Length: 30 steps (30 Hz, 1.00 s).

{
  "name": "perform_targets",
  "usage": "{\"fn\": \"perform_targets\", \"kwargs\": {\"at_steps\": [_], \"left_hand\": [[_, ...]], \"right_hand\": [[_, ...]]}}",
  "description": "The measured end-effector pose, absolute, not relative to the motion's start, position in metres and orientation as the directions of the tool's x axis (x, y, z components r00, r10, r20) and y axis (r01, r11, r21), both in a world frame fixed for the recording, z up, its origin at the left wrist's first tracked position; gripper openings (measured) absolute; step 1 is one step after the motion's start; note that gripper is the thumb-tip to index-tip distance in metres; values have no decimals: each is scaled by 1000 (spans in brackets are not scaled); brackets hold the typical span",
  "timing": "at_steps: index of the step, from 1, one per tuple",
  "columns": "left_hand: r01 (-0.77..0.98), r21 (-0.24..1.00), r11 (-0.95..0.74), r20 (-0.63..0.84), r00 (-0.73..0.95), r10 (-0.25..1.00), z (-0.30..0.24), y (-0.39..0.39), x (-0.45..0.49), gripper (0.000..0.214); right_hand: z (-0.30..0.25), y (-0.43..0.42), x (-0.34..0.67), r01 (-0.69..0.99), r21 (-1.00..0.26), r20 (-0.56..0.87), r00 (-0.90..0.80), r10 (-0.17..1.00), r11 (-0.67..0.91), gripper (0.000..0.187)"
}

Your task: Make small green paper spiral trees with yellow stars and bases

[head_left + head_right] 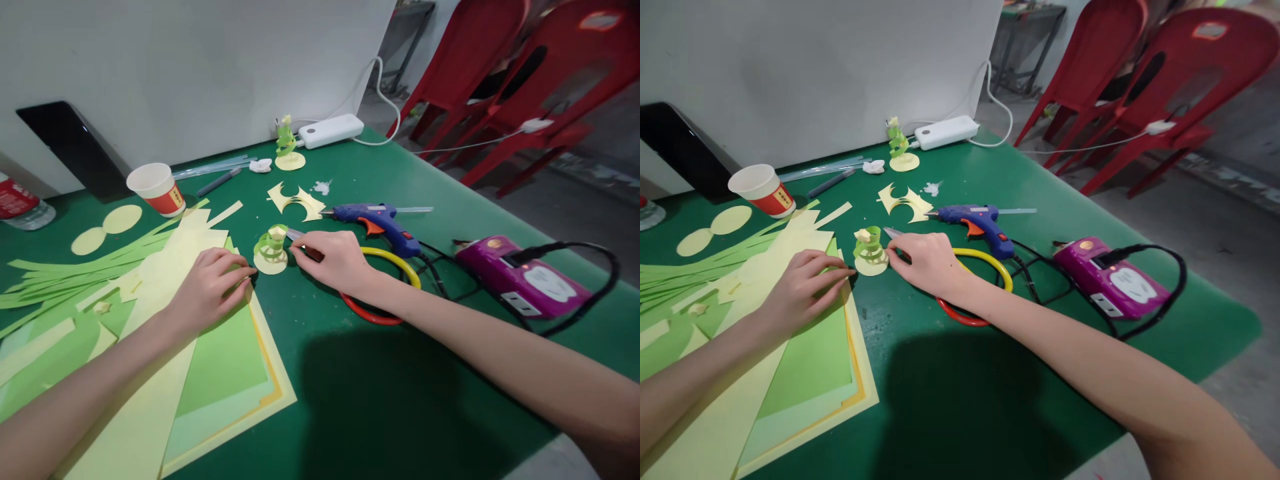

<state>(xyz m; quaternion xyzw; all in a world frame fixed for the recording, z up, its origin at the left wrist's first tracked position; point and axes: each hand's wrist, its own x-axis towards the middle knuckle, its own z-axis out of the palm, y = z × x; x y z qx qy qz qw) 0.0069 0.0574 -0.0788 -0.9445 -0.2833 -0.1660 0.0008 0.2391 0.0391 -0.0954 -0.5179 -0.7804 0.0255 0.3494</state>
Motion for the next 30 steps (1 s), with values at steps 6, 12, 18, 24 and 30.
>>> {"fn": "perform_targets", "kwargs": {"at_steps": [6, 12, 18, 24, 30], "left_hand": [[532, 87, -842, 323, 785, 529, -79, 57, 7, 26], [509, 90, -856, 335, 794, 508, -80, 57, 6, 24], [494, 97, -864, 342, 799, 495, -80, 57, 7, 23], [485, 100, -869, 351, 800, 487, -81, 57, 6, 22], [470, 105, -876, 359, 804, 474, -81, 57, 6, 24]], "right_hand": [[-96, 38, 238, 797, -423, 535, -163, 829, 430, 18], [-96, 38, 238, 792, -424, 542, -166, 824, 438, 19], [-97, 38, 238, 793, -423, 529, -176, 830, 438, 18], [-97, 38, 238, 760, -489, 508, -152, 848, 429, 17], [-84, 35, 233, 629, -658, 475, -81, 876, 414, 18]]}}
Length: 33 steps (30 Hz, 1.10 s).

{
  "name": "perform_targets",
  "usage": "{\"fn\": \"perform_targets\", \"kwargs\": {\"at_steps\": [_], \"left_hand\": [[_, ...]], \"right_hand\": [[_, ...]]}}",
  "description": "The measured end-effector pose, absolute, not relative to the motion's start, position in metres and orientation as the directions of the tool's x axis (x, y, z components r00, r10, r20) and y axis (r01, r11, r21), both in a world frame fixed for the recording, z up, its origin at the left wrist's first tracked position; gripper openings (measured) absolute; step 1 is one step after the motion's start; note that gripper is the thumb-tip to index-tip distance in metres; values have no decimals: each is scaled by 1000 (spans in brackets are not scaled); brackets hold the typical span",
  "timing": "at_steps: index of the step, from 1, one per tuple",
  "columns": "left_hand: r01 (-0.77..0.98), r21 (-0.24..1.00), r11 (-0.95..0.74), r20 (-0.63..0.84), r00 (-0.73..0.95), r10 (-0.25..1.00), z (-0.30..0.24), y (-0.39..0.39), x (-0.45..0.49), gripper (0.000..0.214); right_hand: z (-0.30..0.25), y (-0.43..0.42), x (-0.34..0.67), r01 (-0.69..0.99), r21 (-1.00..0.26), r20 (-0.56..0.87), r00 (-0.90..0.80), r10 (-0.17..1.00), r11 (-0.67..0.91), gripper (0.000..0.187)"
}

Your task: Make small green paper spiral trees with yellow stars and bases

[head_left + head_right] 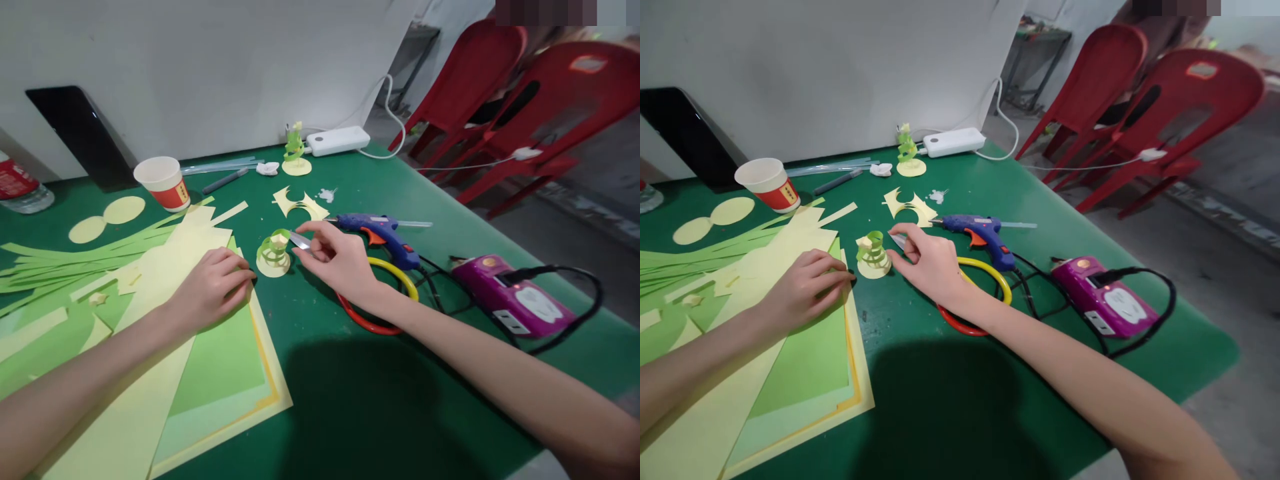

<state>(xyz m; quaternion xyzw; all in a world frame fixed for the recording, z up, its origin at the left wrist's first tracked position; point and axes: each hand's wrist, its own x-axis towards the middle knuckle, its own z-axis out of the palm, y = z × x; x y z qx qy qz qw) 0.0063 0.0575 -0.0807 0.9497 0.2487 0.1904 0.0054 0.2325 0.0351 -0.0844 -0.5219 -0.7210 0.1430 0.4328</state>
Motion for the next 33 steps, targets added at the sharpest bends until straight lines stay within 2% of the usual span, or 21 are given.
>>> {"fn": "perform_targets", "kwargs": {"at_steps": [4, 14, 17, 22, 27, 33], "left_hand": [[463, 107, -880, 367, 804, 467, -83, 59, 6, 25], [464, 113, -878, 387, 794, 469, -87, 57, 3, 25], [459, 121, -880, 397, 790, 467, -88, 57, 3, 25], [442, 139, -886, 415, 786, 458, -91, 58, 3, 27], [447, 175, -877, 398, 783, 479, -90, 57, 2, 26], [449, 194, -872, 391, 780, 488, -90, 56, 0, 26]], "right_hand": [[-70, 33, 225, 517, -740, 430, -130, 893, 431, 25], [-65, 45, 212, 423, -843, 320, -101, 942, 331, 12], [-42, 60, 226, 438, -849, 318, -24, 948, 295, 12], [-11, 130, 278, 523, -835, 321, 211, 923, 170, 16], [-28, 195, 319, 595, -804, 244, 312, 918, 11, 31], [-56, 232, 337, 621, -781, 214, 357, 909, -60, 33]]}}
